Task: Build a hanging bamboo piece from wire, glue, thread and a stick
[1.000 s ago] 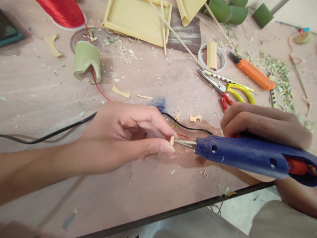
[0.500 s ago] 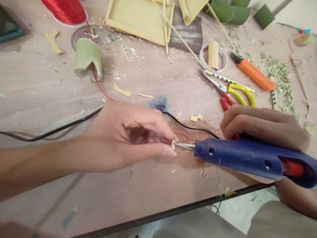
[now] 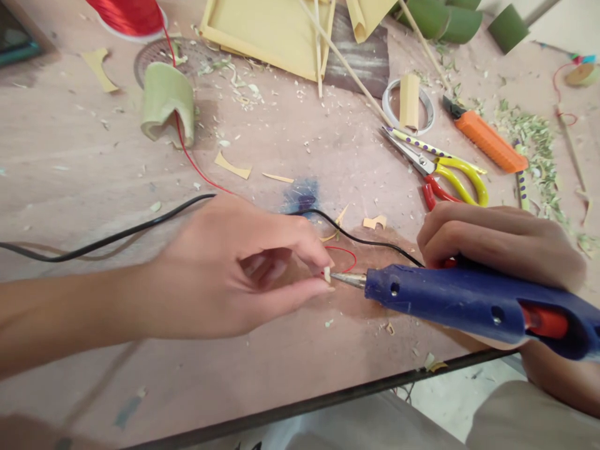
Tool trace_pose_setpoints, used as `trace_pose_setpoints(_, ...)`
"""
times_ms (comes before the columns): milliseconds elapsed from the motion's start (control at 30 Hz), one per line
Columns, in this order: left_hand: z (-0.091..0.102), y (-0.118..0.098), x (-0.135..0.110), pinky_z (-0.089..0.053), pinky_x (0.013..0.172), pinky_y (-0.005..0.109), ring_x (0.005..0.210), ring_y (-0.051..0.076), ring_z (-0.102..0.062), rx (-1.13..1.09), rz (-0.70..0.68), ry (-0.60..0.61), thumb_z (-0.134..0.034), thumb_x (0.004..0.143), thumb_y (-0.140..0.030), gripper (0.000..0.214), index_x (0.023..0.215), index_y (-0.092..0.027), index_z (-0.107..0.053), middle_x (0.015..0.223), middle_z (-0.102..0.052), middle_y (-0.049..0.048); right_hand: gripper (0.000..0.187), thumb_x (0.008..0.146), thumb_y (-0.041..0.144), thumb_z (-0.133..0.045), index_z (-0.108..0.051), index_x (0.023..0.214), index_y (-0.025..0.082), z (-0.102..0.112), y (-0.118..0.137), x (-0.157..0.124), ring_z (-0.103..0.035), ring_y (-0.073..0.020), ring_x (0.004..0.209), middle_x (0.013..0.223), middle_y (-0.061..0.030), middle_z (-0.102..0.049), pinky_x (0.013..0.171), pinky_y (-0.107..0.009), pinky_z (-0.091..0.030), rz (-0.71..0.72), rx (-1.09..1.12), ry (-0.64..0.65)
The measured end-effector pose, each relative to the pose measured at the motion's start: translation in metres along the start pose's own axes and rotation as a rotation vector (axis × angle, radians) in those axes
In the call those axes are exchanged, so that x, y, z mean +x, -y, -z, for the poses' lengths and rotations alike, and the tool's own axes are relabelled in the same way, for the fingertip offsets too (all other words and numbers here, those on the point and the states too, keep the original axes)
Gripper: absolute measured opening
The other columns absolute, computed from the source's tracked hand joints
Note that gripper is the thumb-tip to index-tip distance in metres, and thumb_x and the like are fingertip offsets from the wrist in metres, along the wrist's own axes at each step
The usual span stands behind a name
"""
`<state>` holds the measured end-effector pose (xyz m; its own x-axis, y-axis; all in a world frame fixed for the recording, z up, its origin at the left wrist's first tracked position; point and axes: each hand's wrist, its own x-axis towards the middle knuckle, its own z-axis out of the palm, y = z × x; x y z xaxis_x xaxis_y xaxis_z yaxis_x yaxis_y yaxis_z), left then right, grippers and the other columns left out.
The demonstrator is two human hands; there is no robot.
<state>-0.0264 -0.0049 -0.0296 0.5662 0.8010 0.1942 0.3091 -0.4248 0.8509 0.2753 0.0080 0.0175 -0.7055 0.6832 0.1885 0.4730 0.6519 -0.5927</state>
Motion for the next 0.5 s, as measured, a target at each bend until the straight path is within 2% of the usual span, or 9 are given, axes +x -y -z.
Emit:
trace_pose_setpoints(133, -0.0013, -0.0028, 0.0016, -0.036, 0.045, 0.022, 0.043, 0.005, -0.052, 0.103, -0.153, -0.024, -0.081, 0.093, -0.023, 0.006, 0.092, -0.021, -0.075, 0.058, -0.067, -0.008, 0.017, 0.097, 0.015, -0.069, -0.058, 0.086, 0.021, 0.0024, -0.0034, -0.0015, -0.053, -0.0113, 0.066, 0.082, -0.0005, -0.055, 0.06, -0.03, -0.036, 0.021, 0.011, 0.046)
trace_pose_setpoints(233, -0.0023, -0.0044, 0.0016, -0.034, 0.046, 0.024, 0.044, 0.006, -0.051, 0.156, -0.135, -0.026, -0.079, 0.094, -0.023, 0.006, 0.092, -0.023, -0.073, 0.056, -0.061, -0.0089, 0.017, 0.097, 0.015, -0.069, -0.057, 0.087, 0.022, 0.0039, -0.0023, -0.0013, -0.054, -0.0114, 0.066, 0.083, -0.0003, -0.056, 0.06, -0.03, -0.036, 0.029, -0.002, 0.068)
trace_pose_setpoints(367, -0.0033, -0.0034, -0.0002, -0.035, 0.046, 0.026, 0.044, 0.007, -0.052, 0.195, -0.115, -0.019, -0.076, 0.094, -0.024, 0.005, 0.092, -0.024, -0.072, 0.056, -0.062, -0.0091, 0.017, 0.101, 0.018, -0.064, -0.057, 0.087, 0.023, 0.0049, 0.0002, -0.0001, -0.054, -0.0124, 0.066, 0.083, -0.0005, -0.056, 0.061, -0.03, -0.038, -0.022, -0.061, 0.11)
trace_pose_setpoints(500, -0.0041, -0.0012, -0.0019, -0.036, 0.046, 0.029, 0.045, 0.009, -0.054, 0.209, -0.102, -0.01, -0.074, 0.097, -0.029, 0.006, 0.092, -0.026, -0.071, 0.056, -0.062, -0.0085, 0.017, 0.104, 0.024, -0.064, -0.058, 0.088, 0.023, 0.003, -0.0047, -0.0005, -0.055, -0.0129, 0.065, 0.083, -0.001, -0.057, 0.059, -0.031, -0.037, 0.036, -0.01, 0.103)
